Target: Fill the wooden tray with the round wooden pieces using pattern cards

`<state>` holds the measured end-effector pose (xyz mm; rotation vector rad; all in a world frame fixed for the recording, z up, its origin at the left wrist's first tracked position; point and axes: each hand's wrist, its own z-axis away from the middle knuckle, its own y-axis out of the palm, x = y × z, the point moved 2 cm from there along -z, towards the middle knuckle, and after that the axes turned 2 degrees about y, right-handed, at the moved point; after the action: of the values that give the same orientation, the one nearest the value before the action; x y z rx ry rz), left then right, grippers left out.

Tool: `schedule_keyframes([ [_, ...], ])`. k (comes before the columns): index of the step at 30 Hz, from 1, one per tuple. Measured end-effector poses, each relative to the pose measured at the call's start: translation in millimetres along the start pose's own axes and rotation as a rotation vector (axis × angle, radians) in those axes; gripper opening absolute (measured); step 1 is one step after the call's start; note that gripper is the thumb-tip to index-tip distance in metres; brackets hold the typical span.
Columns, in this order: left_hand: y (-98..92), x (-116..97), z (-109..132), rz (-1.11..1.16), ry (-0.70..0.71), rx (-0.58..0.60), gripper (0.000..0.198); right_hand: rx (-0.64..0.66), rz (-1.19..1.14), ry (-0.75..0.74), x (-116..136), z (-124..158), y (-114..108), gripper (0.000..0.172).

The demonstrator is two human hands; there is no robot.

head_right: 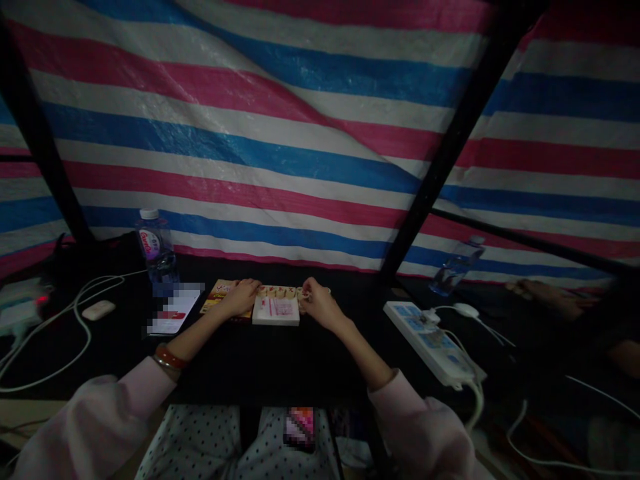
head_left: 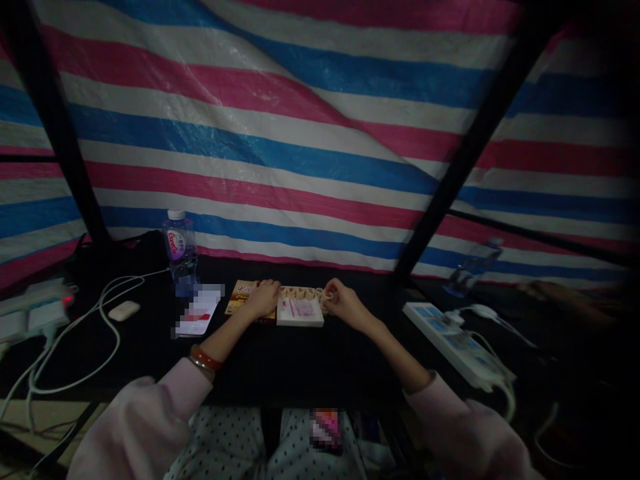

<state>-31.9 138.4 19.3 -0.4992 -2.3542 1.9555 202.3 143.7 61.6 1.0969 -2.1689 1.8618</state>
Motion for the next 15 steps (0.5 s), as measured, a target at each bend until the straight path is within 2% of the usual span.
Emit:
schedule_keyframes([
  [3, 0.9, 1, -1, 0.004, -0.007, 0.003, 0.035, -0.069, -0.026, 0.072, -32, 10, -21, 0.021],
  [5, 1.5, 2, -1, 0.005, -0.009, 0.004, 0.035, -0.100, -0.030, 0.114, -51, 16, -28, 0.021],
  [9, 2.2, 3, -2, 0.004, -0.006, 0.003, 0.036, -0.074, -0.060, 0.180, -74, 23, -22, 0.020],
  [15, 3.0, 4, -3, -0.001, -0.006, 0.010, 0.035, -0.013, -0.086, 0.232, -83, 20, -11, 0.028],
])
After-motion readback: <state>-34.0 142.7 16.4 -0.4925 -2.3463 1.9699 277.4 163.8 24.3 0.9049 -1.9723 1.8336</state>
